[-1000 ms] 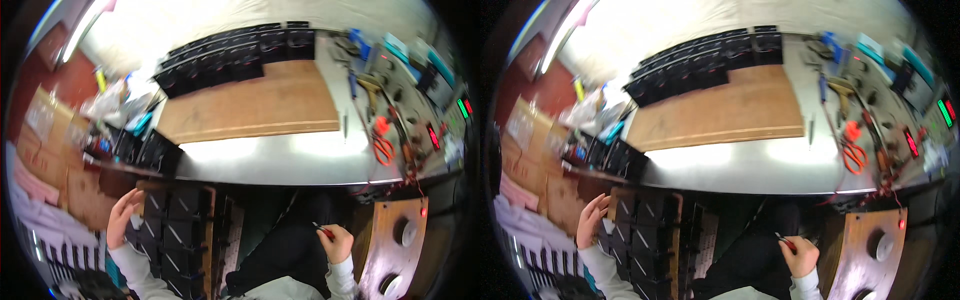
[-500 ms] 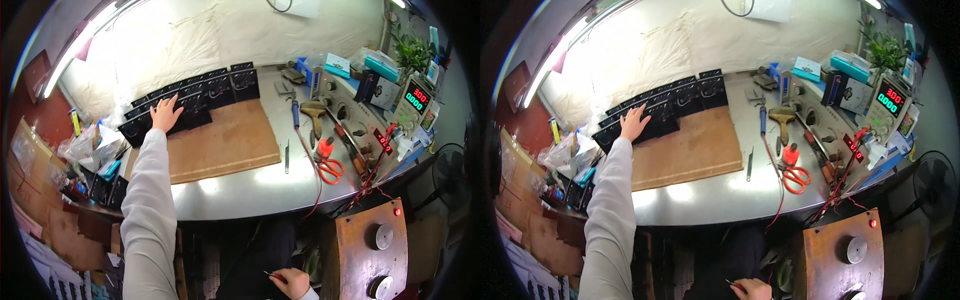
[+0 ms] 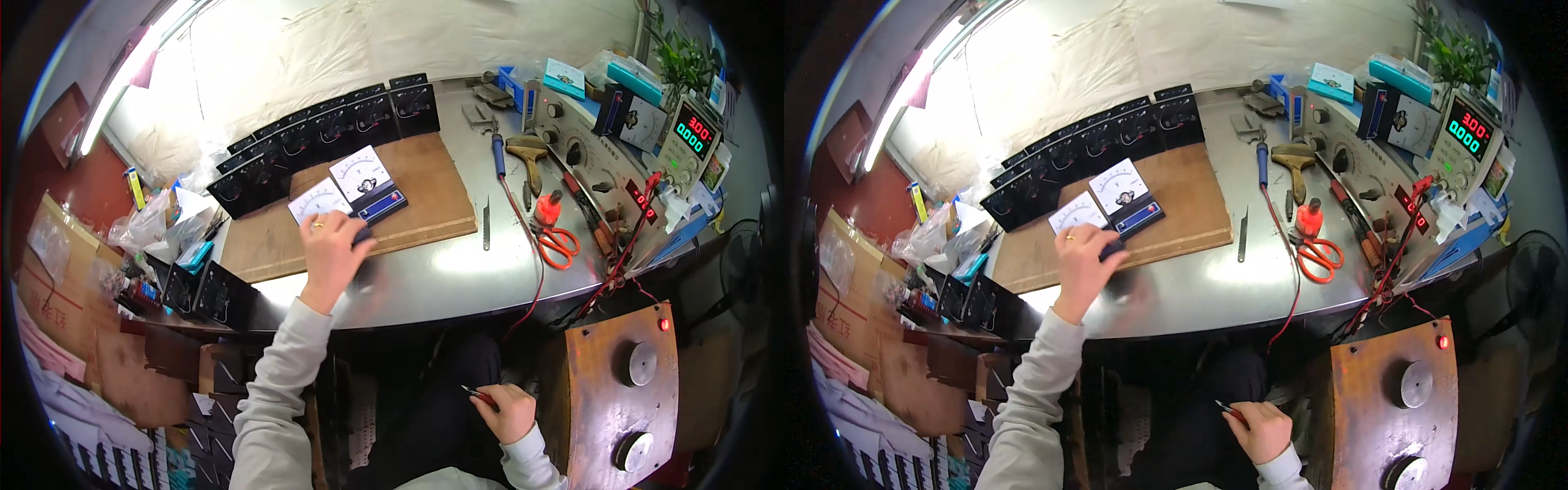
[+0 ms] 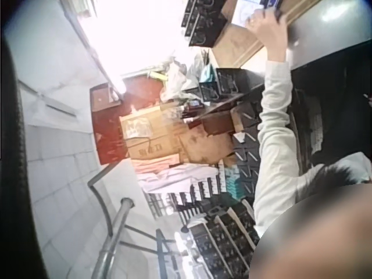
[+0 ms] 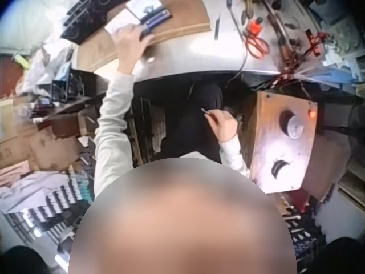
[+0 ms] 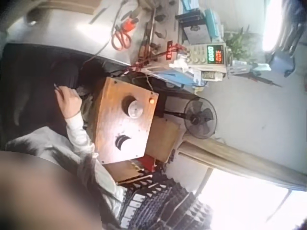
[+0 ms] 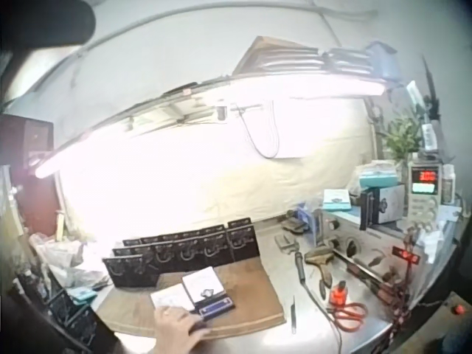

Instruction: Testing and calibrating analog voltmeters at a workbench using a power supply and test probes.

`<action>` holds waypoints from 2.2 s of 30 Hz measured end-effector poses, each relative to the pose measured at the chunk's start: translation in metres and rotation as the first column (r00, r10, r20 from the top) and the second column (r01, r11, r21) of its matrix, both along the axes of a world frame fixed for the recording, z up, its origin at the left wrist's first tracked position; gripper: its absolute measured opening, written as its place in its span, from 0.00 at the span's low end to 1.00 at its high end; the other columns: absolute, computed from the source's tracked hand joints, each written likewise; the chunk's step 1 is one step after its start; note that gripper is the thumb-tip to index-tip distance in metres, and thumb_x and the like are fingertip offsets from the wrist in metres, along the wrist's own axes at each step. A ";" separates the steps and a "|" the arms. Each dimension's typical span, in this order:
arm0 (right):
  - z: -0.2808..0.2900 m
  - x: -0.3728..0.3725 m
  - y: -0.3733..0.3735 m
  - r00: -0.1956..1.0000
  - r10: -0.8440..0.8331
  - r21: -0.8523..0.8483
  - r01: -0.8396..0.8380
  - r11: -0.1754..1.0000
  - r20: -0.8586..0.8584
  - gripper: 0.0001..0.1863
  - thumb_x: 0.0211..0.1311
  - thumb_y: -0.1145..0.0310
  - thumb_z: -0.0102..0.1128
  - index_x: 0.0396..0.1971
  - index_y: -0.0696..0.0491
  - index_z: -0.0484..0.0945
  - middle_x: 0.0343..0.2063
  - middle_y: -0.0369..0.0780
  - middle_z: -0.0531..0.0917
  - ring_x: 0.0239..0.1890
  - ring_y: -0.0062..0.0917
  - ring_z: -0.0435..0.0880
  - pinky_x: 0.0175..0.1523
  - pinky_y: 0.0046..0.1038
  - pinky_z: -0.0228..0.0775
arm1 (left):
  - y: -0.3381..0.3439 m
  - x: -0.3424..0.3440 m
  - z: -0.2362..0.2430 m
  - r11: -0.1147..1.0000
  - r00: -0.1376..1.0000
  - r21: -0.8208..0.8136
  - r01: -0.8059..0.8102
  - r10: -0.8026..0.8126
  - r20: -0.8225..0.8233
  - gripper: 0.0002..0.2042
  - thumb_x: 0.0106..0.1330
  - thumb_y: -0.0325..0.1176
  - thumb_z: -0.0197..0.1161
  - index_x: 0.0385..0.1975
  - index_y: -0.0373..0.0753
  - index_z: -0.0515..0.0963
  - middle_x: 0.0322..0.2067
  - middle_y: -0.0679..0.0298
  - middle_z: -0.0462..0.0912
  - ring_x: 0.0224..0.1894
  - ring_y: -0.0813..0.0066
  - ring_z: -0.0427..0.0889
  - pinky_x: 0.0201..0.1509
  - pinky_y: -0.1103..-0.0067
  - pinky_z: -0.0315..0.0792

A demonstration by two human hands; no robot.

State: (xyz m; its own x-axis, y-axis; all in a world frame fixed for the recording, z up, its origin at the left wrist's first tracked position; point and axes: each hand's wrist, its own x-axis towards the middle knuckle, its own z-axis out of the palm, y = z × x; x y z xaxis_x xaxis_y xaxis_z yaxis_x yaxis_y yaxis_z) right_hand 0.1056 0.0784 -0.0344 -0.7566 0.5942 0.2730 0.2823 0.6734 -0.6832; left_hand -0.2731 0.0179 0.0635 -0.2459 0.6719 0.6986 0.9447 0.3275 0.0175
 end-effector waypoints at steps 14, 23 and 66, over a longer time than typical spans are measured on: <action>0.024 -0.015 -0.020 0.976 -0.196 -0.228 0.169 0.959 -0.099 0.11 0.50 0.75 0.76 0.33 0.57 0.83 0.29 0.43 0.84 0.29 0.32 0.85 0.35 0.27 0.76 | -0.040 0.060 -0.049 0.884 0.365 0.416 0.216 -0.468 0.805 0.53 0.58 0.29 0.75 0.77 0.39 0.42 0.55 0.52 0.78 0.56 0.65 0.79 0.62 0.71 0.71; 0.053 -0.092 -0.012 0.909 0.054 -0.080 -0.096 0.992 -0.414 0.12 0.50 0.84 0.72 0.31 0.60 0.76 0.23 0.39 0.76 0.23 0.23 0.75 0.30 0.22 0.66 | -0.006 0.090 -0.047 0.869 0.502 0.431 0.243 -0.493 0.711 0.57 0.43 0.40 0.84 0.72 0.34 0.53 0.48 0.49 0.83 0.52 0.54 0.84 0.56 0.68 0.75; 0.060 -0.080 0.016 0.934 -0.094 0.015 0.106 0.994 -0.345 0.43 0.41 0.68 0.82 0.59 0.61 0.70 0.55 0.51 0.76 0.54 0.42 0.77 0.55 0.36 0.73 | -0.020 0.102 -0.032 0.826 0.011 0.497 0.264 -0.518 0.855 0.58 0.47 0.20 0.78 0.77 0.42 0.43 0.62 0.52 0.69 0.62 0.62 0.74 0.64 0.68 0.71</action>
